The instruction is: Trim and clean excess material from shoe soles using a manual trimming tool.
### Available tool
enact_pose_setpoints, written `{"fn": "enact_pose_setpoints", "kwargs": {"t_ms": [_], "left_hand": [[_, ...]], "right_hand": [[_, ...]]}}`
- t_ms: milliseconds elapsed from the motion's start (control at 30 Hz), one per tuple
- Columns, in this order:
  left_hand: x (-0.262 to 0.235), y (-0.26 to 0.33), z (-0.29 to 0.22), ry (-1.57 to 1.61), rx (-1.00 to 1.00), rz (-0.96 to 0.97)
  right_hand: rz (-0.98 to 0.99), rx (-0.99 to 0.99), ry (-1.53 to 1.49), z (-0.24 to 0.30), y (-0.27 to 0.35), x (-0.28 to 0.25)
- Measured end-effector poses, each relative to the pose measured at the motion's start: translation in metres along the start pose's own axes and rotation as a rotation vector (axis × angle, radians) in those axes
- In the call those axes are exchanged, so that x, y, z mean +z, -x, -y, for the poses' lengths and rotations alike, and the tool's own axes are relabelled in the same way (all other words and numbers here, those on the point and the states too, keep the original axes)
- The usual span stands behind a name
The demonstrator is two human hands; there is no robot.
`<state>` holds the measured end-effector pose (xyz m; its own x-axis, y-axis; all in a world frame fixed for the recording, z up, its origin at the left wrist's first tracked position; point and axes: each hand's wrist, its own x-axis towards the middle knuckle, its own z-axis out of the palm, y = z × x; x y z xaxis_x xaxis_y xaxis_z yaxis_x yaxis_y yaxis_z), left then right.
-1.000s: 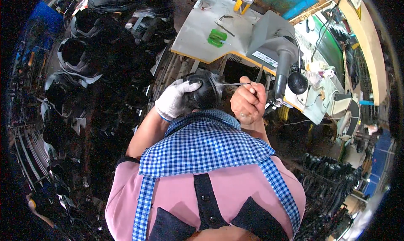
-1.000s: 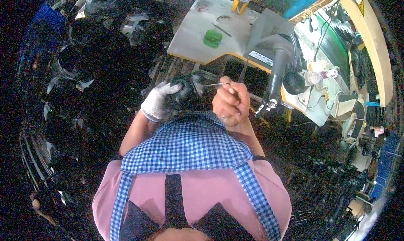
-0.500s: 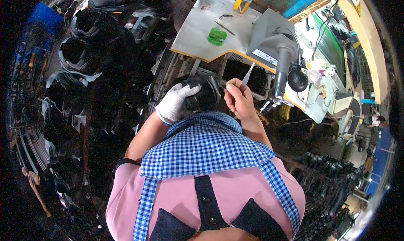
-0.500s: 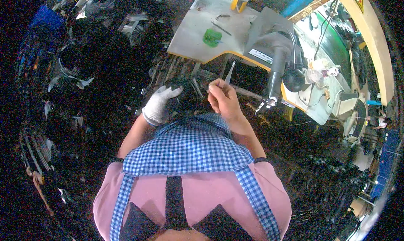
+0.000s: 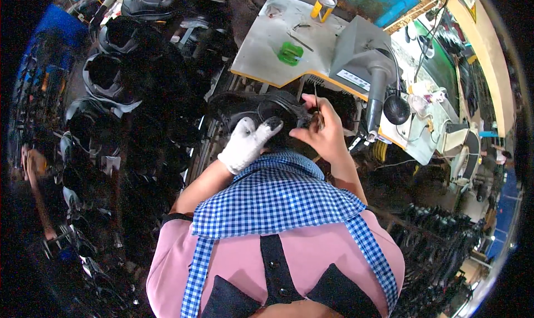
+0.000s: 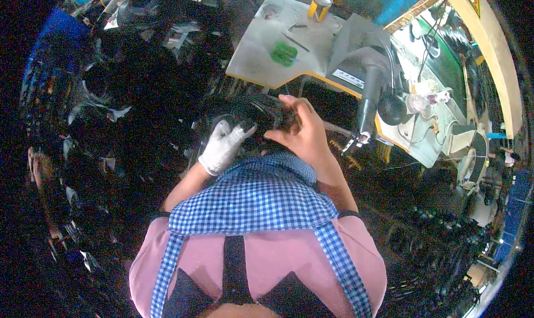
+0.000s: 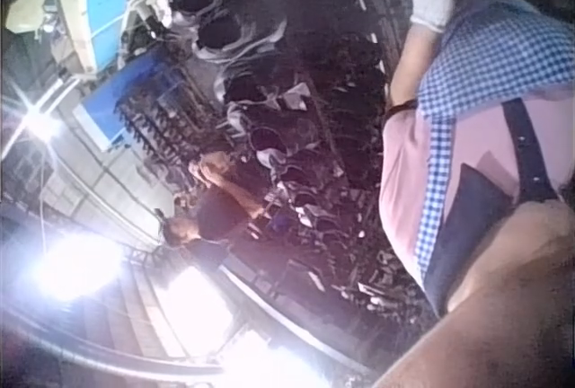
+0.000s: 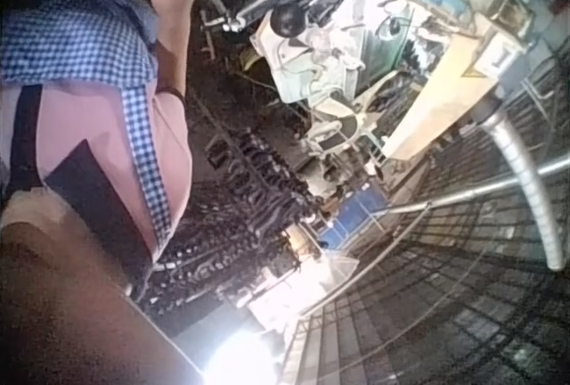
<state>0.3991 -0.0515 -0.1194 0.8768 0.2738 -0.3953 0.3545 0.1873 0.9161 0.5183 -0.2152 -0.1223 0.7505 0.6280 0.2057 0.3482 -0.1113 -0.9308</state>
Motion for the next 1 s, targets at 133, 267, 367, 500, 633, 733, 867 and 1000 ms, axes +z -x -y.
{"fn": "enact_pose_setpoints", "kwargs": {"t_ms": [133, 267, 367, 500, 633, 733, 867, 1000], "left_hand": [[-0.003, -0.002, -0.002, 0.133, 0.207, 0.033], [-0.006, -0.001, -0.004, 0.037, 0.232, 0.035], [-0.008, -0.006, -0.011, -0.129, 0.291, 0.178], [-0.006, -0.029, 0.011, -0.704, 0.800, 0.259], [-0.009, -0.016, -0.019, -1.117, 0.440, 0.448], [-0.032, -0.013, -0.034, -0.596, 0.800, 0.504], [-0.061, -0.010, -0.037, -0.158, 0.878, -0.170], [-0.070, -0.030, -0.044, 0.278, 0.651, -0.314]], "right_hand": [[-0.089, -0.439, 0.318, -0.009, -0.002, 0.001], [-0.103, -0.214, 0.162, -0.021, 0.001, 0.007], [0.153, 0.358, -0.141, -0.021, -0.003, 0.000], [0.357, 0.600, -0.484, -0.058, 0.014, 0.007], [0.128, 0.776, -0.936, -0.087, 0.040, 0.028], [0.145, 0.878, -1.255, -0.094, 0.038, 0.031], [0.127, 0.685, -1.360, -0.073, 0.034, 0.037], [0.167, 0.720, -1.121, -0.095, -0.024, 0.070]]}}
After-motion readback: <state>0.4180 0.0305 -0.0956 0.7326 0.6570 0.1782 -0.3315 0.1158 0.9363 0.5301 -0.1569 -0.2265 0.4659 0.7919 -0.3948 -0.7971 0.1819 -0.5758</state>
